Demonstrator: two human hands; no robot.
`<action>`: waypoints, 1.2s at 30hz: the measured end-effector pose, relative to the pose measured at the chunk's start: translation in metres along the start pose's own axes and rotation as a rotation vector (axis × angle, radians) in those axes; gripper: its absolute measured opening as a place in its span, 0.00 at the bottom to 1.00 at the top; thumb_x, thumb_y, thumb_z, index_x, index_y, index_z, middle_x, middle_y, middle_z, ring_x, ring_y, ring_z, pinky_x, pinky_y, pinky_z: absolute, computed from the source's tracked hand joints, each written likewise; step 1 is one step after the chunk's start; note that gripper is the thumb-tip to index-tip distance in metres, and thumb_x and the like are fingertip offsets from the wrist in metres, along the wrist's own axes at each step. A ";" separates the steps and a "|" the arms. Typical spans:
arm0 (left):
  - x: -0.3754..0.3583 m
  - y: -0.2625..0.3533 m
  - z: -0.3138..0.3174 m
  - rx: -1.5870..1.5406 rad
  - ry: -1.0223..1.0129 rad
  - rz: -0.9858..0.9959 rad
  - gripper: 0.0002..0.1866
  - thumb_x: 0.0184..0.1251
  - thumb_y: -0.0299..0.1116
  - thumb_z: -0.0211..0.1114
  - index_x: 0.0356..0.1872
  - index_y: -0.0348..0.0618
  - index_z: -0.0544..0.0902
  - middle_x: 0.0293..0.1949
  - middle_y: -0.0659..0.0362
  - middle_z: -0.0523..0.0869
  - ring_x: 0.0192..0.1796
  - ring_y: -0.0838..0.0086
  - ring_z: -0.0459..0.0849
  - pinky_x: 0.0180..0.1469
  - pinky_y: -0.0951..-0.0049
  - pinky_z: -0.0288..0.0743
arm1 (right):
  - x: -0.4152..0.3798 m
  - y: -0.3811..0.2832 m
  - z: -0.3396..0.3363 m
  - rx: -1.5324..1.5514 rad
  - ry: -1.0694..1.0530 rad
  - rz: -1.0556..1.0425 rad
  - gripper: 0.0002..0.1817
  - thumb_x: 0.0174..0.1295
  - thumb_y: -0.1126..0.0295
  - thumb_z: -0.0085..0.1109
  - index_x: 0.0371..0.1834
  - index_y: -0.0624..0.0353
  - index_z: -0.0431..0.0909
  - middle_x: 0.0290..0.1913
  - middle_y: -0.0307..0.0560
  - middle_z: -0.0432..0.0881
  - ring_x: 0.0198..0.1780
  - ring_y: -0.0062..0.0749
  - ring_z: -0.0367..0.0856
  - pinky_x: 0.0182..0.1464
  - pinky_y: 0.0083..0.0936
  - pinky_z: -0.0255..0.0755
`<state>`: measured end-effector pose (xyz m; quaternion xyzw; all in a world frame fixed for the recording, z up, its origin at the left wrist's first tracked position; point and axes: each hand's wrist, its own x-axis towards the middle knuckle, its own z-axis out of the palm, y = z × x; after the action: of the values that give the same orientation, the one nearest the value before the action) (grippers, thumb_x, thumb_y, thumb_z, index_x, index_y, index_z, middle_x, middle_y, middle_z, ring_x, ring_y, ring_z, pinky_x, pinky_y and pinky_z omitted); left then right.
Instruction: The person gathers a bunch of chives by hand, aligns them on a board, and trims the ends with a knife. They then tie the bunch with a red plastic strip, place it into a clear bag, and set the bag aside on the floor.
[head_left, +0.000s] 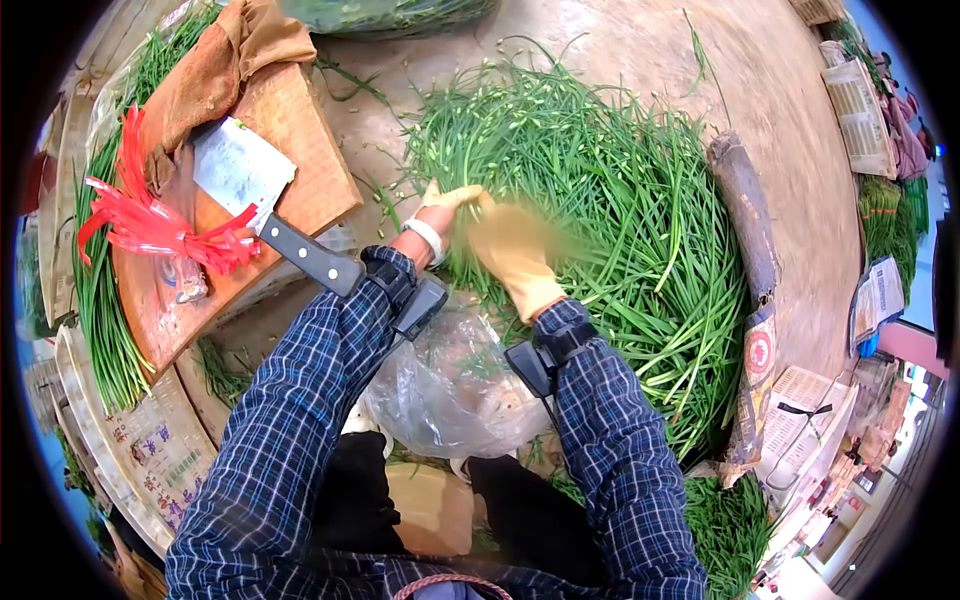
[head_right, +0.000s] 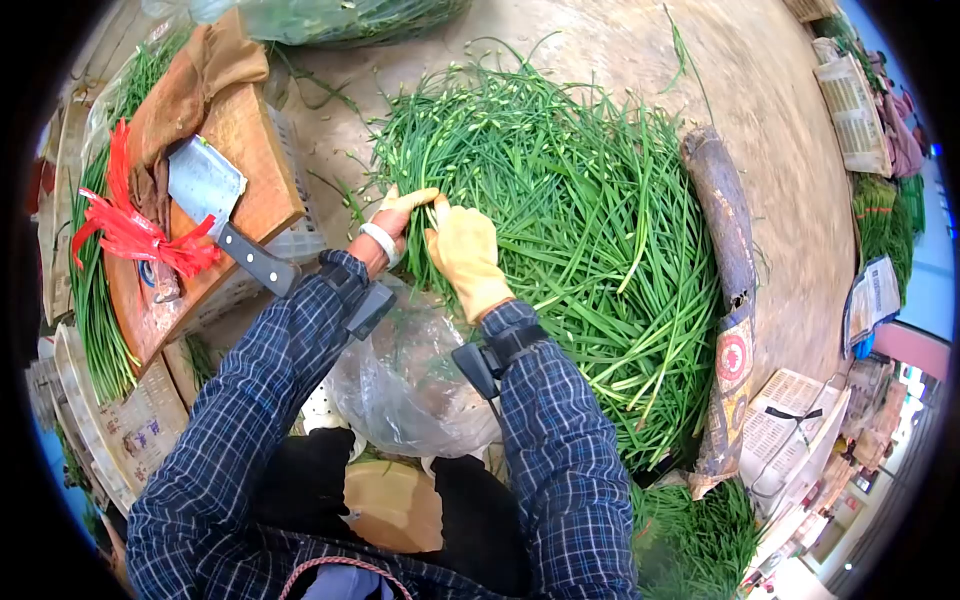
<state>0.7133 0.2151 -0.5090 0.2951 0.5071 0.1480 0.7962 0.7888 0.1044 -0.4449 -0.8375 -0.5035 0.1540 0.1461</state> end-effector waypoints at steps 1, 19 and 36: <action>-0.003 0.004 -0.002 -0.015 -0.038 -0.042 0.38 0.53 0.26 0.71 0.59 0.44 0.53 0.49 0.50 0.74 0.43 0.64 0.82 0.41 0.61 0.82 | 0.001 0.003 -0.009 0.073 -0.080 0.029 0.27 0.55 0.57 0.63 0.57 0.59 0.72 0.34 0.52 0.82 0.37 0.45 0.81 0.41 0.39 0.75; -0.005 0.016 -0.027 -0.178 -0.205 -0.157 0.07 0.59 0.27 0.65 0.37 0.38 0.79 0.31 0.58 0.84 0.30 0.69 0.85 0.37 0.67 0.84 | 0.041 0.100 -0.042 0.129 0.168 0.388 0.16 0.60 0.56 0.56 0.42 0.55 0.83 0.40 0.52 0.85 0.44 0.45 0.82 0.48 0.35 0.73; -0.011 0.011 -0.027 -0.169 -0.144 -0.119 0.06 0.59 0.24 0.61 0.37 0.36 0.80 0.32 0.57 0.84 0.34 0.69 0.84 0.42 0.66 0.82 | 0.030 0.130 -0.075 1.383 0.056 0.474 0.20 0.70 0.55 0.50 0.56 0.57 0.74 0.32 0.36 0.81 0.31 0.19 0.75 0.34 0.16 0.64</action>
<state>0.6847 0.2267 -0.5025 0.2063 0.4511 0.1211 0.8598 0.9360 0.0662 -0.4319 -0.6439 -0.0924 0.4426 0.6172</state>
